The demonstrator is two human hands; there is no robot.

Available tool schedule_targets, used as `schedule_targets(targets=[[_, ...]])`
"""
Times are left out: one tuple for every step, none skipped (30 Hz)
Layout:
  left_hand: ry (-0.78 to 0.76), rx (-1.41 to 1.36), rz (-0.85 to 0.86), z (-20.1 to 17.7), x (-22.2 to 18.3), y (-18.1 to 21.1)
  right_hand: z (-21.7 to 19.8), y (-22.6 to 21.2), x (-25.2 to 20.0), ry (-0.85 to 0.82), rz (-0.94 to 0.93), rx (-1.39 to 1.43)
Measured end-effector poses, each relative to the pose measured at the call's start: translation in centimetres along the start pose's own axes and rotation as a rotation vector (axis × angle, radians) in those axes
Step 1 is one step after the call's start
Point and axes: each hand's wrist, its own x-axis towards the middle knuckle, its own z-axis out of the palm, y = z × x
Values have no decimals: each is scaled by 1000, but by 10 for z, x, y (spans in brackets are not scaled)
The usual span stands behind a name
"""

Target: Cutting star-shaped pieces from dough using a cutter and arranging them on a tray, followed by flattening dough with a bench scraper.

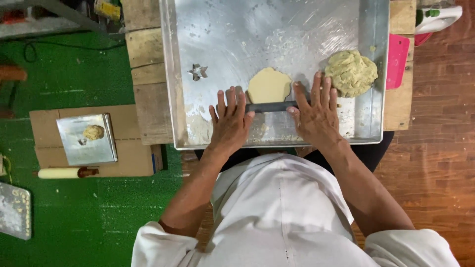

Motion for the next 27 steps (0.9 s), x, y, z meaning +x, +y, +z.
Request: schedule_targets(targets=[[-15,36,20,5,0,0,4,3,1,-7,14,-15],[-17,37,24,0,7,1,-2,1,9,-5,18,-15],[-92,31,-23,-4,15,3,-8,0,17,-30,22,-53],[-170,24,-76,-8,18,3,-13,-3,22,-62,24,-89],[-174,24,-77,-8,24,2,-19,-6,31,-66,26,-88],[-127,57,-78,-8,32,1,-26,-9,42,-97,25,-86],[-79,91,-79,-8,39,0,-33,-12,53,-128,25,-83],[-78,91,-83,1,47,-7,-29,-8,65,-129,21,-83],[115,141,-18,9,54,-14,-24,-4,76,-74,-53,-136],[309,193,44,17,61,-22,-19,0,87,-18,-130,-187],[310,195,38,15,69,-25,-16,1,97,-20,-137,-184],[330,210,29,13,78,-28,-13,3,106,70,-175,-196],[349,226,20,11,86,-31,-10,5,115,161,-212,-208],[352,226,17,7,92,-31,-12,5,123,162,-216,-208],[376,228,38,2,98,-31,-14,4,131,158,-231,-197],[401,232,60,-4,103,-31,-17,3,139,155,-245,-185],[404,234,57,-7,108,-34,-17,1,147,157,-250,-184],[436,246,65,-9,114,-36,-17,1,154,141,-244,-147],[468,258,74,-10,120,-37,-17,0,161,124,-239,-109],[470,260,73,-15,125,-37,-17,1,168,127,-241,-108],[498,258,85,-19,129,-36,-16,2,174,168,-262,-99],[526,257,97,-24,133,-37,-16,2,179,209,-284,-90],[529,260,96,-28,137,-36,-10,5,185,213,-286,-88],[542,232,117,-32,141,-36,-5,8,191,362,-351,-73],[554,205,138,-36,144,-35,0,10,196,511,-416,-56],[557,208,132,-33,149,-40,5,12,200,510,-423,-52],[558,203,138,-30,154,-44,9,14,204,537,-420,-100]])
